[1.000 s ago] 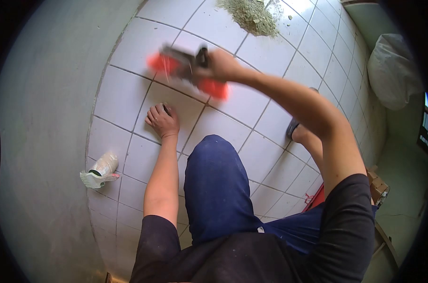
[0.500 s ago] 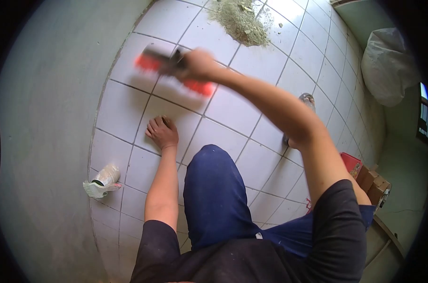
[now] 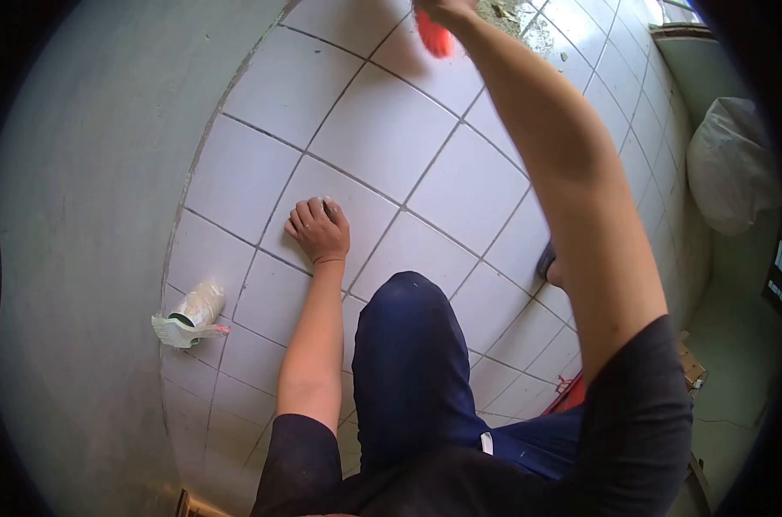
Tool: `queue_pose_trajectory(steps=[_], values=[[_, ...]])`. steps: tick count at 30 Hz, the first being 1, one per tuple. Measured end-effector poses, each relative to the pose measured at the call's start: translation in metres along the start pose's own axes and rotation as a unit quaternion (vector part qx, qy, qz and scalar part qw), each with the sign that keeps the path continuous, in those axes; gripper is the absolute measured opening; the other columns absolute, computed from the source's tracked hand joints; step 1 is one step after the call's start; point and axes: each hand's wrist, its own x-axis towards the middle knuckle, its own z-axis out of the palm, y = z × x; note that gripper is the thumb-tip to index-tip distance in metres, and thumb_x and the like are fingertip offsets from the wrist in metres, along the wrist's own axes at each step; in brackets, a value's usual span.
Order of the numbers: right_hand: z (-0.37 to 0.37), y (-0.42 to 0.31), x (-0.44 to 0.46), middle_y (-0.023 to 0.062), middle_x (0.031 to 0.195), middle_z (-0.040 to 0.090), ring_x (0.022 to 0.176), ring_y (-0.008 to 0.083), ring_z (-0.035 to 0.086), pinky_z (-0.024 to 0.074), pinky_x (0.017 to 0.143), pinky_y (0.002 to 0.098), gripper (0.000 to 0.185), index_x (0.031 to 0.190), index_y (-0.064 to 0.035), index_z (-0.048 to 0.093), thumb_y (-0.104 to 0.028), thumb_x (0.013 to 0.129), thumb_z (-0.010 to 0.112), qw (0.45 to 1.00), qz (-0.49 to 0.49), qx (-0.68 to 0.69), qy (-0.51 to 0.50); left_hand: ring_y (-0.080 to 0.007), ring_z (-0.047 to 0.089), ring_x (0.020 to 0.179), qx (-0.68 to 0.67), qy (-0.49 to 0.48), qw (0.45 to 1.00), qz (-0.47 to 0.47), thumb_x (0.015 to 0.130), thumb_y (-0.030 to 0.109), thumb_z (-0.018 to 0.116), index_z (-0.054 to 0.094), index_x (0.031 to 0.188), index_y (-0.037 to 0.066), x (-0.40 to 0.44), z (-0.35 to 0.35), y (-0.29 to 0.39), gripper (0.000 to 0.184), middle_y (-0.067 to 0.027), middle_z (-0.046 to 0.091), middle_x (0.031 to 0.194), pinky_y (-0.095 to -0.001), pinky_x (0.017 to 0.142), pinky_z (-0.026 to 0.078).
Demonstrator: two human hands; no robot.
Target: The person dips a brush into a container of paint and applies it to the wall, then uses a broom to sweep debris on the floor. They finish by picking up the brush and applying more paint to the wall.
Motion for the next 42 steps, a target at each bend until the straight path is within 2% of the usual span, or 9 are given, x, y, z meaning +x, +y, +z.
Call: queue_pose_trajectory(steps=[7, 11, 15, 18, 21, 28, 35, 38, 42], values=[[0.025, 0.014, -0.111, 0.0222, 0.093, 0.076, 0.084, 0.0356, 0.074, 0.0582, 0.081, 0.0457, 0.056, 0.109, -0.0066, 0.077, -0.055, 0.081, 0.078, 0.932, -0.185, 0.013, -0.310, -0.0323, 0.055, 0.097, 0.007, -0.006, 1.000, 0.001, 0.098, 0.030, 0.056, 0.060, 0.097, 0.010, 0.002, 0.004, 0.001, 0.021, -0.0105, 0.058, 0.100, -0.0469, 0.091, 0.038], [0.053, 0.052, -0.128, 0.0199, 0.091, 0.076, 0.087, 0.0381, 0.074, 0.0576, 0.084, 0.0479, 0.046, 0.098, -0.0091, 0.078, -0.052, 0.083, 0.073, 0.933, -0.168, -0.132, -0.291, -0.0317, 0.054, 0.098, 0.004, -0.013, 1.000, -0.001, 0.098, 0.031, 0.055, 0.060, 0.097, 0.009, -0.002, 0.002, 0.002, 0.022, -0.0109, 0.058, 0.101, -0.0463, 0.091, 0.037], [0.019, 0.076, -0.044, 0.0192, 0.090, 0.077, 0.084, 0.0376, 0.075, 0.0592, 0.080, 0.0476, 0.047, 0.093, -0.0085, 0.078, -0.054, 0.087, 0.068, 0.994, -0.029, -0.099, -0.042, -0.0296, 0.054, 0.095, 0.010, 0.000, 1.000, -0.001, 0.098, 0.029, 0.055, 0.059, 0.092, 0.010, 0.001, 0.000, 0.003, 0.020, -0.0093, 0.057, 0.097, -0.0451, 0.089, 0.038], [-0.044, 0.051, -0.057, 0.0162, 0.086, 0.077, 0.078, 0.0280, 0.075, 0.0563, 0.069, 0.0448, 0.064, 0.098, -0.0047, 0.076, -0.067, 0.084, 0.073, 0.994, -0.086, 0.048, 0.040, -0.0289, 0.054, 0.095, 0.011, 0.004, 1.000, -0.002, 0.098, 0.030, 0.055, 0.059, 0.092, 0.011, -0.001, 0.001, 0.001, 0.020, -0.0087, 0.057, 0.097, -0.0450, 0.090, 0.038], [-0.064, 0.083, -0.073, 0.0196, 0.081, 0.075, 0.075, 0.0391, 0.074, 0.0586, 0.067, 0.0498, 0.057, 0.089, -0.0063, 0.076, -0.062, 0.090, 0.064, 0.974, -0.164, -0.108, 0.110, -0.0287, 0.054, 0.095, 0.007, 0.007, 1.000, -0.005, 0.098, 0.030, 0.055, 0.059, 0.092, 0.011, -0.001, 0.001, 0.003, 0.020, -0.0085, 0.057, 0.097, -0.0449, 0.090, 0.038], [-0.048, 0.145, -0.134, 0.0178, 0.082, 0.072, 0.072, 0.0402, 0.070, 0.0566, 0.069, 0.0520, 0.035, 0.093, -0.0059, 0.068, -0.041, 0.093, 0.066, 0.935, -0.290, -0.202, -0.010, -0.0296, 0.053, 0.095, 0.008, 0.013, 1.000, 0.003, 0.098, 0.030, 0.055, 0.057, 0.093, 0.011, 0.000, 0.003, 0.004, 0.019, -0.0089, 0.056, 0.099, -0.0457, 0.090, 0.038], [-0.060, 0.097, -0.106, 0.0201, 0.082, 0.074, 0.074, 0.0380, 0.072, 0.0570, 0.069, 0.0490, 0.048, 0.095, -0.0055, 0.074, -0.052, 0.084, 0.073, 0.976, -0.131, -0.170, -0.030, -0.0306, 0.054, 0.096, 0.010, 0.014, 1.000, 0.002, 0.098, 0.029, 0.056, 0.058, 0.094, 0.011, -0.002, 0.002, 0.003, 0.019, -0.0093, 0.057, 0.099, -0.0464, 0.090, 0.038], [-0.052, 0.079, -0.144, 0.0200, 0.078, 0.073, 0.070, 0.0289, 0.073, 0.0568, 0.068, 0.0432, 0.043, 0.089, -0.0014, 0.075, -0.044, 0.083, 0.078, 0.976, -0.141, -0.080, -0.144, -0.0320, 0.054, 0.100, 0.011, 0.000, 1.000, -0.007, 0.099, 0.031, 0.055, 0.060, 0.095, 0.008, -0.003, 0.003, 0.003, 0.024, -0.0107, 0.058, 0.103, -0.0469, 0.092, 0.038], [-0.026, 0.124, -0.200, 0.0193, 0.079, 0.073, 0.072, 0.0372, 0.071, 0.0558, 0.069, 0.0471, 0.035, 0.086, -0.0047, 0.075, -0.039, 0.080, 0.080, 0.938, -0.182, -0.013, -0.295, -0.0320, 0.054, 0.100, 0.015, -0.007, 1.000, -0.010, 0.099, 0.032, 0.055, 0.060, 0.097, 0.008, -0.003, 0.005, 0.001, 0.025, -0.0106, 0.058, 0.103, -0.0467, 0.092, 0.038]])
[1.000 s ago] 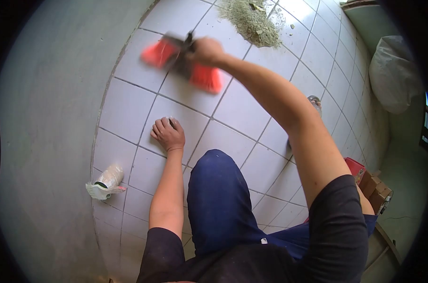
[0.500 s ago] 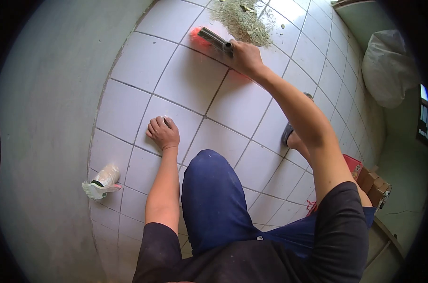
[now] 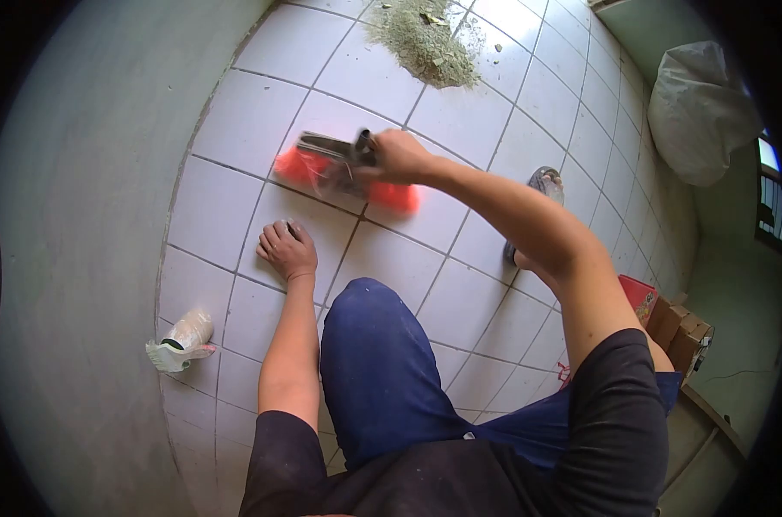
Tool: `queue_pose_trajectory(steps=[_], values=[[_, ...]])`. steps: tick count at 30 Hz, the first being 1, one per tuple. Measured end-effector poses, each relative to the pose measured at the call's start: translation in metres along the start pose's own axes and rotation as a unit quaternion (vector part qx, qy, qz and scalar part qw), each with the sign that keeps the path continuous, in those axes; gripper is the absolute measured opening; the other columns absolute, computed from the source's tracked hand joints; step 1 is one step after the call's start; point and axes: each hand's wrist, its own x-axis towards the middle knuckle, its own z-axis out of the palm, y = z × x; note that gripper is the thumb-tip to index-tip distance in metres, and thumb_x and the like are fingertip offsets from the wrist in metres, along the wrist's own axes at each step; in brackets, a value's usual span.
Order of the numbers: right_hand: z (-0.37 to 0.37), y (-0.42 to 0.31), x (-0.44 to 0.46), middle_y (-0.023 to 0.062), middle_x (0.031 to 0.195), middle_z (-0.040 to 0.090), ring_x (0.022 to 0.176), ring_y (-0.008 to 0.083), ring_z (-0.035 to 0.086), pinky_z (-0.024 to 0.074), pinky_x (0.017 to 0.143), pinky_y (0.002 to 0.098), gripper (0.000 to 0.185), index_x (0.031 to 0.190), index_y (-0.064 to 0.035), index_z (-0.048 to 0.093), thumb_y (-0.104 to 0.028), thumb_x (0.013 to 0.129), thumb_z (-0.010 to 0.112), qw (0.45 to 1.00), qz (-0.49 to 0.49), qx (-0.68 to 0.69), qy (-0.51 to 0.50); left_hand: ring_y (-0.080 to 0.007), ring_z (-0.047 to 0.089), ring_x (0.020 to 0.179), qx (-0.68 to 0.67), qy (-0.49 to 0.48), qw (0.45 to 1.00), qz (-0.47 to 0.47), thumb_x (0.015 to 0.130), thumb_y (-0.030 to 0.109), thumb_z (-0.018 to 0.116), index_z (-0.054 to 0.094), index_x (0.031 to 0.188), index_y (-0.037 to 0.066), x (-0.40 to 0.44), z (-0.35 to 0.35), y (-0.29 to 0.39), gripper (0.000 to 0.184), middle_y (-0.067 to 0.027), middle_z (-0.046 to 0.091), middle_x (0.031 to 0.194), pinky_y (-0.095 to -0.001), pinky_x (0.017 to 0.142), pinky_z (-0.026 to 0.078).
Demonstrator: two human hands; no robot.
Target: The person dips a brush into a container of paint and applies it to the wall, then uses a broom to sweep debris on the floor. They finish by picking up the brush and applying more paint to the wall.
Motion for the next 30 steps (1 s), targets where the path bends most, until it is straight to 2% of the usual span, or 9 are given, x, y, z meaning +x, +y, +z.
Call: queue_pose_trajectory(steps=[3, 5, 7, 10, 13, 19, 23, 26, 30], values=[[-0.014, 0.060, 0.016, 0.0177, 0.081, 0.074, 0.072, 0.0401, 0.070, 0.0552, 0.067, 0.0492, 0.035, 0.083, -0.0107, 0.076, -0.046, 0.084, 0.075, 0.988, 0.080, -0.125, 0.043, -0.0320, 0.054, 0.100, 0.000, 0.001, 1.000, 0.000, 0.100, 0.032, 0.055, 0.060, 0.097, 0.008, 0.001, -0.002, 0.002, 0.024, -0.0104, 0.057, 0.102, -0.0463, 0.092, 0.038], [-0.057, 0.079, 0.033, 0.0185, 0.082, 0.074, 0.074, 0.0399, 0.071, 0.0564, 0.068, 0.0484, 0.039, 0.084, -0.0114, 0.078, -0.050, 0.086, 0.071, 0.963, 0.099, -0.202, 0.150, -0.0307, 0.054, 0.095, 0.006, 0.027, 0.999, 0.019, 0.099, 0.030, 0.055, 0.057, 0.093, 0.010, 0.002, -0.003, 0.003, 0.021, -0.0099, 0.056, 0.098, -0.0459, 0.089, 0.038], [-0.097, 0.079, 0.050, 0.0182, 0.082, 0.074, 0.077, 0.0399, 0.072, 0.0573, 0.069, 0.0477, 0.040, 0.087, -0.0122, 0.079, -0.051, 0.086, 0.072, 0.947, 0.091, -0.179, 0.252, -0.0301, 0.053, 0.095, -0.002, 0.033, 0.999, 0.017, 0.099, 0.031, 0.055, 0.056, 0.093, 0.010, 0.002, -0.002, 0.003, 0.022, -0.0092, 0.055, 0.099, -0.0453, 0.090, 0.038], [-0.125, 0.074, 0.049, 0.0201, 0.071, 0.070, 0.062, 0.0385, 0.069, 0.0558, 0.059, 0.0462, 0.043, 0.084, -0.0040, 0.073, -0.047, 0.086, 0.076, 0.924, -0.025, -0.200, 0.325, -0.0297, 0.053, 0.095, -0.004, 0.030, 0.999, 0.018, 0.099, 0.031, 0.055, 0.056, 0.093, 0.010, 0.002, -0.003, 0.003, 0.022, -0.0086, 0.055, 0.098, -0.0450, 0.090, 0.037], [-0.108, 0.037, 0.018, 0.0196, 0.075, 0.071, 0.075, 0.0377, 0.073, 0.0578, 0.067, 0.0488, 0.041, 0.090, -0.0068, 0.074, -0.047, 0.086, 0.075, 0.922, -0.040, -0.240, 0.302, -0.0297, 0.053, 0.095, -0.007, 0.038, 0.999, 0.021, 0.098, 0.031, 0.055, 0.056, 0.093, 0.010, 0.002, -0.002, 0.002, 0.021, -0.0086, 0.055, 0.098, -0.0455, 0.090, 0.037], [-0.050, 0.052, 0.014, 0.0185, 0.078, 0.070, 0.075, 0.0388, 0.071, 0.0551, 0.068, 0.0506, 0.031, 0.089, -0.0065, 0.063, -0.036, 0.087, 0.073, 0.935, -0.080, -0.268, 0.216, -0.0309, 0.056, 0.100, -0.004, 0.010, 1.000, 0.004, 0.098, 0.031, 0.057, 0.061, 0.097, 0.009, 0.000, 0.000, 0.002, 0.023, -0.0099, 0.059, 0.103, -0.0470, 0.092, 0.037], [-0.028, -0.008, 0.021, 0.0194, 0.079, 0.072, 0.074, 0.0398, 0.071, 0.0558, 0.068, 0.0507, 0.036, 0.091, -0.0050, 0.068, -0.040, 0.087, 0.072, 0.947, -0.017, -0.203, 0.248, -0.0315, 0.057, 0.098, -0.039, 0.049, 0.998, 0.008, 0.097, 0.033, 0.059, 0.061, 0.097, 0.010, -0.001, 0.004, -0.002, 0.023, -0.0099, 0.061, 0.100, -0.0478, 0.092, 0.038], [0.004, -0.060, 0.007, 0.0219, 0.079, 0.073, 0.074, 0.0408, 0.072, 0.0572, 0.069, 0.0484, 0.043, 0.093, -0.0030, 0.075, -0.045, 0.085, 0.073, 0.982, 0.075, -0.075, 0.157, -0.0320, 0.057, 0.101, -0.058, 0.042, 0.997, -0.007, 0.097, 0.034, 0.058, 0.060, 0.098, 0.009, -0.003, 0.000, -0.004, 0.025, -0.0109, 0.061, 0.102, -0.0482, 0.093, 0.038], [0.078, -0.110, -0.008, 0.0218, 0.076, 0.072, 0.072, 0.0399, 0.072, 0.0573, 0.070, 0.0479, 0.041, 0.095, -0.0069, 0.078, -0.045, 0.081, 0.078, 0.988, 0.039, 0.104, 0.106, -0.0339, 0.057, 0.105, -0.093, 0.065, 0.993, -0.023, 0.097, 0.033, 0.059, 0.060, 0.100, 0.008, -0.007, -0.004, -0.008, 0.026, -0.0132, 0.061, 0.104, -0.0506, 0.093, 0.038]])
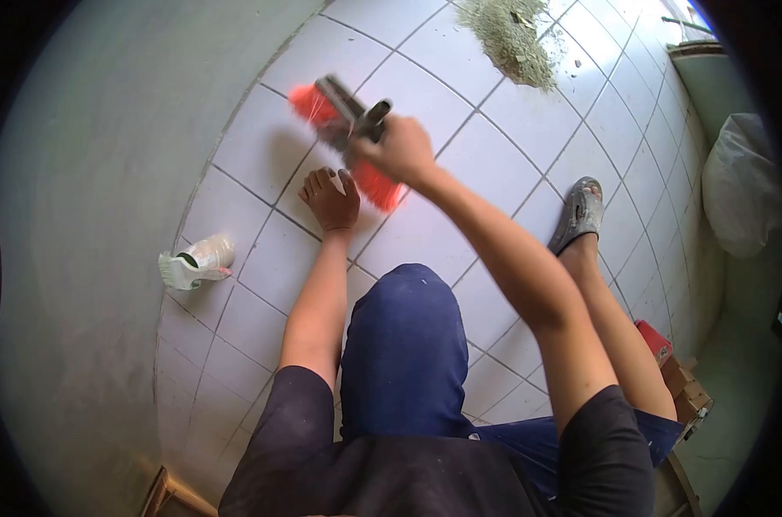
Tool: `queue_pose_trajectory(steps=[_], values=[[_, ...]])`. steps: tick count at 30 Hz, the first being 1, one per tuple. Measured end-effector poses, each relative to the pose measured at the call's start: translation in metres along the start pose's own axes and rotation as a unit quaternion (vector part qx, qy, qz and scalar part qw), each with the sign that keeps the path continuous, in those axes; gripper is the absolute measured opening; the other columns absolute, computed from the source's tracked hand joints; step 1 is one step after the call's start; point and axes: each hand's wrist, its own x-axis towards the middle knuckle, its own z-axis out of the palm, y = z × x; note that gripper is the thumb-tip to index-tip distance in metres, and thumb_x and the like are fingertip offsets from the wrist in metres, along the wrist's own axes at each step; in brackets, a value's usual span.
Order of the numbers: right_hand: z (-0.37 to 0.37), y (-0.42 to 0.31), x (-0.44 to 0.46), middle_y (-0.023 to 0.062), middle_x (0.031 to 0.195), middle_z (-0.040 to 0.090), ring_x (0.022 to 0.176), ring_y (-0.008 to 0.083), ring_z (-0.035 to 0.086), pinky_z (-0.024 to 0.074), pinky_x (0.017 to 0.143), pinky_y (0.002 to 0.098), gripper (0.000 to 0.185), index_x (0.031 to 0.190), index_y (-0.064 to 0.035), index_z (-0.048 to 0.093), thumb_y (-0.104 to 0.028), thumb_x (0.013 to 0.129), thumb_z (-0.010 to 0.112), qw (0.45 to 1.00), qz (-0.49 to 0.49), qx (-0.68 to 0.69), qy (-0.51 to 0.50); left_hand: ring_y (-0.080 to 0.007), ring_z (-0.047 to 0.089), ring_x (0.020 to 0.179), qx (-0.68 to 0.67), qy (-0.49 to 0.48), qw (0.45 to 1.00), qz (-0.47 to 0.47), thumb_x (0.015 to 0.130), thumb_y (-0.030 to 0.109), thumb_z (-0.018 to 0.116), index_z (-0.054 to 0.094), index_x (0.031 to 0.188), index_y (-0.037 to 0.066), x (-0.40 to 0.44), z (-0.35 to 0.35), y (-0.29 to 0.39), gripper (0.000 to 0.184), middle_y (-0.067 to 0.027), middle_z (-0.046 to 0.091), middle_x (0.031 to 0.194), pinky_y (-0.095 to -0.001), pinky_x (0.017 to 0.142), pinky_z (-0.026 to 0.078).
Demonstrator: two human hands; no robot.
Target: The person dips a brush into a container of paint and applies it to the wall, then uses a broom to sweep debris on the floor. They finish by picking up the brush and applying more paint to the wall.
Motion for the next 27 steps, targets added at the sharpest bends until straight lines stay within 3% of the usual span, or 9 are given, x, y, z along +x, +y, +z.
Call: queue_pose_trajectory(steps=[3, 7, 11, 14, 19, 22, 25, 26, 27], values=[[0.035, -0.019, -0.023, 0.0221, 0.072, 0.070, 0.070, 0.0403, 0.071, 0.0566, 0.068, 0.0482, 0.042, 0.083, -0.0039, 0.075, -0.045, 0.078, 0.076, 0.998, 0.012, -0.032, -0.047, -0.0370, 0.055, 0.110, 0.011, 0.043, 0.999, -0.030, 0.097, 0.031, 0.063, 0.059, 0.108, 0.002, -0.021, 0.003, -0.031, 0.031, -0.0161, 0.059, 0.106, -0.0528, 0.098, 0.040], [0.058, -0.038, -0.069, 0.0210, 0.069, 0.069, 0.065, 0.0410, 0.068, 0.0555, 0.066, 0.0486, 0.038, 0.079, -0.0032, 0.072, -0.041, 0.077, 0.076, 0.976, 0.049, 0.013, -0.212, -0.0404, 0.053, 0.107, -0.139, 0.120, 0.954, -0.235, 0.102, 0.032, 0.062, 0.056, 0.116, -0.003, -0.128, -0.073, -0.056, 0.039, -0.0236, 0.057, 0.113, -0.0526, 0.097, 0.042], [0.117, -0.009, -0.120, 0.0232, 0.074, 0.069, 0.072, 0.0441, 0.068, 0.0551, 0.069, 0.0516, 0.038, 0.083, -0.0031, 0.068, -0.040, 0.077, 0.076, 0.891, -0.147, -0.064, -0.424, -0.0418, 0.054, 0.100, 0.060, 0.093, 0.955, -0.276, 0.103, 0.026, 0.059, 0.057, 0.110, -0.001, -0.185, -0.148, -0.101, 0.028, -0.0212, 0.058, 0.103, -0.0540, 0.093, 0.042], [0.153, 0.010, -0.149, 0.0214, 0.074, 0.069, 0.073, 0.0445, 0.068, 0.0556, 0.068, 0.0528, 0.033, 0.084, -0.0058, 0.069, -0.038, 0.079, 0.074, 0.896, -0.223, -0.024, -0.382, -0.0435, 0.055, 0.105, 0.124, 0.118, 0.948, -0.269, 0.105, 0.029, 0.054, 0.057, 0.108, -0.002, -0.211, -0.139, -0.151, 0.031, -0.0225, 0.059, 0.105, -0.0537, 0.094, 0.041], [0.115, 0.006, -0.027, 0.0200, 0.081, 0.073, 0.075, 0.0393, 0.072, 0.0574, 0.069, 0.0504, 0.030, 0.091, -0.0068, 0.073, -0.034, 0.079, 0.069, 0.948, -0.076, -0.186, -0.249, -0.0406, 0.056, 0.105, 0.197, 0.092, 0.926, -0.308, 0.105, 0.036, 0.052, 0.056, 0.105, 0.000, -0.224, -0.138, -0.156, 0.036, -0.0192, 0.060, 0.105, -0.0520, 0.093, 0.038], [0.031, 0.042, 0.097, 0.0187, 0.088, 0.075, 0.081, 0.0383, 0.073, 0.0573, 0.074, 0.0509, 0.043, 0.103, -0.0099, 0.076, -0.047, 0.083, 0.066, 0.958, 0.016, -0.281, -0.052, -0.0392, 0.055, 0.103, 0.216, 0.083, 0.930, -0.286, 0.105, 0.034, 0.052, 0.055, 0.104, 0.001, -0.221, -0.136, -0.155, 0.033, -0.0183, 0.059, 0.104, -0.0513, 0.092, 0.038], [-0.076, 0.031, 0.160, 0.0191, 0.082, 0.075, 0.074, 0.0381, 0.075, 0.0574, 0.066, 0.0522, 0.054, 0.090, -0.0104, 0.077, -0.048, 0.107, 0.042, 0.924, -0.017, -0.321, 0.207, -0.0380, 0.055, 0.102, 0.204, 0.058, 0.935, -0.284, 0.104, 0.032, 0.052, 0.055, 0.103, 0.001, -0.223, -0.136, -0.160, 0.031, -0.0174, 0.057, 0.102, -0.0499, 0.091, 0.037], [-0.104, 0.014, 0.156, 0.0207, 0.090, 0.077, 0.082, 0.0341, 0.076, 0.0560, 0.071, 0.0502, 0.070, 0.099, -0.0027, 0.076, -0.071, 0.083, 0.072, 0.946, 0.025, -0.245, 0.213, -0.0379, 0.055, 0.100, 0.199, 0.063, 0.936, -0.283, 0.104, 0.032, 0.053, 0.055, 0.102, 0.001, -0.222, -0.135, -0.159, 0.031, -0.0168, 0.057, 0.100, -0.0492, 0.090, 0.037], [-0.110, -0.024, 0.134, 0.0211, 0.092, 0.077, 0.085, 0.0364, 0.076, 0.0564, 0.075, 0.0514, 0.066, 0.101, -0.0026, 0.076, -0.066, 0.083, 0.077, 0.935, 0.054, -0.280, 0.210, -0.0378, 0.055, 0.099, 0.192, 0.066, 0.938, -0.281, 0.104, 0.032, 0.053, 0.055, 0.101, 0.001, -0.221, -0.136, -0.157, 0.031, -0.0163, 0.056, 0.099, -0.0485, 0.090, 0.037]])
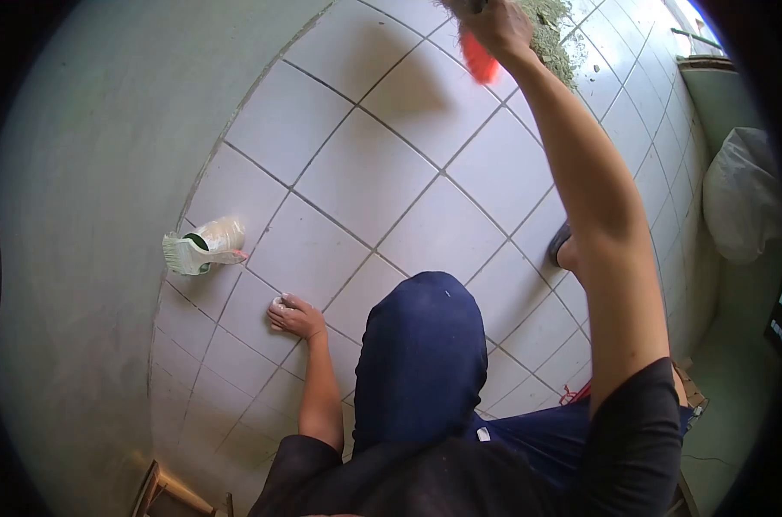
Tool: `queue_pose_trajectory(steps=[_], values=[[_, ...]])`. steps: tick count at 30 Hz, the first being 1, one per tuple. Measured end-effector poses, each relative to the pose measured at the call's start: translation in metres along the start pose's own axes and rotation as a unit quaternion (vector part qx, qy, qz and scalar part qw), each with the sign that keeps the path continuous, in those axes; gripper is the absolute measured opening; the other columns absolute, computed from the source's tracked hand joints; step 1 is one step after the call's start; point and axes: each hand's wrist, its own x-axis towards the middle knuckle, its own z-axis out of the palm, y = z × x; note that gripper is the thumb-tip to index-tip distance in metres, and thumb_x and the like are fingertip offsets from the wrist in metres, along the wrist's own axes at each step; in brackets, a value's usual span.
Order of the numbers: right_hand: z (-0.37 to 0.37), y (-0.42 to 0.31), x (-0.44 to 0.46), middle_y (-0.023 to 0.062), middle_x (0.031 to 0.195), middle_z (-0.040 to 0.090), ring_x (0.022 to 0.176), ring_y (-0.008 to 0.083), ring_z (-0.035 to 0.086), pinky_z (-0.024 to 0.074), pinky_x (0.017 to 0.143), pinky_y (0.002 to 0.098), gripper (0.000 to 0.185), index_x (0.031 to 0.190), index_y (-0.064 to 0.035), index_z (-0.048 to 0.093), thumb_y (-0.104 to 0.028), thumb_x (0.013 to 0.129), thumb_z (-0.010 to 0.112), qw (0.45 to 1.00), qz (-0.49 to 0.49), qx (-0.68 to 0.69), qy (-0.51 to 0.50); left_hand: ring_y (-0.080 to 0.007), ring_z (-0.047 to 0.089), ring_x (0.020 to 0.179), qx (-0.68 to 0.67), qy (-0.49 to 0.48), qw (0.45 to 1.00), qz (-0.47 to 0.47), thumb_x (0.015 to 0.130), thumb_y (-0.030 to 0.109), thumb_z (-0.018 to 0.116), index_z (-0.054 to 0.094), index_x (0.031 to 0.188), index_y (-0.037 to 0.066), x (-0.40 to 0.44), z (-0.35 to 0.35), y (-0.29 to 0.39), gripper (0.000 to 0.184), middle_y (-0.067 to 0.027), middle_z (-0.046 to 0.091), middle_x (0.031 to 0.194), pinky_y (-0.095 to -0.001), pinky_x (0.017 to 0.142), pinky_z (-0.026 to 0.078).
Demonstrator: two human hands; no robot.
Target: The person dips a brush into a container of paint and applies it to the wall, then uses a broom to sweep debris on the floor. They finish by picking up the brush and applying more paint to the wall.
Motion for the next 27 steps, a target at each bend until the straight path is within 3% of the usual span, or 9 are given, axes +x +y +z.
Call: queue_pose_trajectory(steps=[2, 6, 10, 15, 18, 20, 21, 24, 27], values=[[0.011, 0.014, -0.020, 0.0175, 0.080, 0.074, 0.067, 0.0368, 0.073, 0.0567, 0.057, 0.0478, 0.044, 0.091, -0.0090, 0.073, -0.046, 0.104, 0.052, 0.975, -0.184, -0.097, 0.071, -0.0374, 0.055, 0.098, -0.002, 0.010, 1.000, 0.011, 0.104, 0.032, 0.053, 0.055, 0.100, 0.002, 0.001, -0.003, 0.003, 0.031, -0.0152, 0.056, 0.098, -0.0476, 0.088, 0.037], [0.051, 0.046, -0.080, 0.0130, 0.081, 0.069, 0.062, 0.0343, 0.070, 0.0553, 0.053, 0.0449, 0.025, 0.099, -0.0070, 0.064, -0.032, 0.095, 0.067, 0.949, -0.285, -0.034, 0.134, -0.0372, 0.055, 0.099, 0.010, -0.002, 1.000, 0.005, 0.104, 0.031, 0.052, 0.055, 0.100, 0.001, 0.002, -0.002, 0.003, 0.030, -0.0155, 0.057, 0.098, -0.0486, 0.088, 0.037], [0.106, 0.107, -0.082, 0.0114, 0.093, 0.067, 0.080, 0.0299, 0.071, 0.0559, 0.068, 0.0428, 0.032, 0.108, -0.0079, 0.063, -0.034, 0.091, 0.072, 0.946, -0.245, -0.187, 0.099, -0.0381, 0.055, 0.099, 0.015, -0.004, 1.000, 0.003, 0.104, 0.032, 0.051, 0.055, 0.100, 0.001, 0.002, -0.004, 0.009, 0.031, -0.0167, 0.057, 0.099, -0.0489, 0.088, 0.037], [0.102, 0.089, -0.140, 0.0154, 0.114, 0.061, 0.110, 0.0310, 0.058, 0.0475, 0.082, 0.0456, 0.070, 0.125, -0.0032, 0.060, -0.060, 0.086, 0.073, 0.942, -0.286, -0.171, -0.018, -0.0387, 0.054, 0.099, 0.003, 0.003, 1.000, 0.003, 0.104, 0.032, 0.051, 0.054, 0.101, 0.001, 0.002, -0.006, 0.009, 0.032, -0.0178, 0.057, 0.100, -0.0492, 0.088, 0.037], [0.087, 0.071, -0.195, 0.0247, 0.151, 0.048, 0.143, 0.0383, 0.043, 0.0436, 0.101, 0.0517, 0.081, 0.147, 0.0003, 0.051, -0.050, 0.088, 0.074, 0.937, -0.303, -0.175, 0.010, -0.0387, 0.055, 0.100, 0.000, 0.008, 1.000, -0.004, 0.104, 0.034, 0.052, 0.055, 0.102, 0.000, 0.002, -0.003, 0.010, 0.033, -0.0178, 0.058, 0.101, -0.0496, 0.089, 0.038], [0.079, 0.065, -0.229, 0.0268, 0.159, 0.041, 0.151, 0.0396, 0.035, 0.0413, 0.106, 0.0536, 0.076, 0.148, 0.0008, 0.050, -0.042, 0.090, 0.073, 0.929, -0.332, -0.153, -0.059, -0.0379, 0.055, 0.101, 0.012, 0.015, 1.000, 0.000, 0.103, 0.034, 0.053, 0.056, 0.101, 0.001, 0.001, -0.006, 0.009, 0.033, -0.0171, 0.058, 0.101, -0.0495, 0.088, 0.038], [0.076, 0.063, -0.241, 0.0260, 0.156, 0.045, 0.149, 0.0391, 0.037, 0.0413, 0.107, 0.0537, 0.071, 0.146, 0.0011, 0.052, -0.037, 0.090, 0.073, 0.921, -0.358, -0.131, -0.076, -0.0379, 0.055, 0.101, 0.007, 0.019, 1.000, -0.003, 0.103, 0.034, 0.053, 0.056, 0.101, 0.001, 0.001, -0.005, 0.006, 0.033, -0.0171, 0.058, 0.101, -0.0495, 0.088, 0.038], [0.057, 0.048, -0.242, 0.0162, 0.108, 0.069, 0.123, 0.0322, 0.058, 0.0481, 0.093, 0.0460, 0.029, 0.110, -0.0011, 0.068, -0.024, 0.091, 0.069, 0.896, -0.432, -0.041, -0.095, -0.0369, 0.056, 0.102, 0.010, 0.005, 1.000, -0.005, 0.102, 0.035, 0.054, 0.056, 0.100, 0.002, 0.005, -0.007, 0.011, 0.033, -0.0163, 0.059, 0.102, -0.0491, 0.087, 0.038], [0.037, 0.026, -0.207, 0.0110, 0.072, 0.065, 0.088, 0.0295, 0.063, 0.0483, 0.078, 0.0477, 0.011, 0.081, -0.0051, 0.060, -0.012, 0.088, 0.064, 0.892, -0.425, -0.053, -0.145, -0.0362, 0.057, 0.102, 0.007, -0.015, 1.000, -0.018, 0.102, 0.036, 0.054, 0.056, 0.099, 0.003, 0.006, -0.011, 0.014, 0.032, -0.0160, 0.059, 0.102, -0.0487, 0.087, 0.039]])
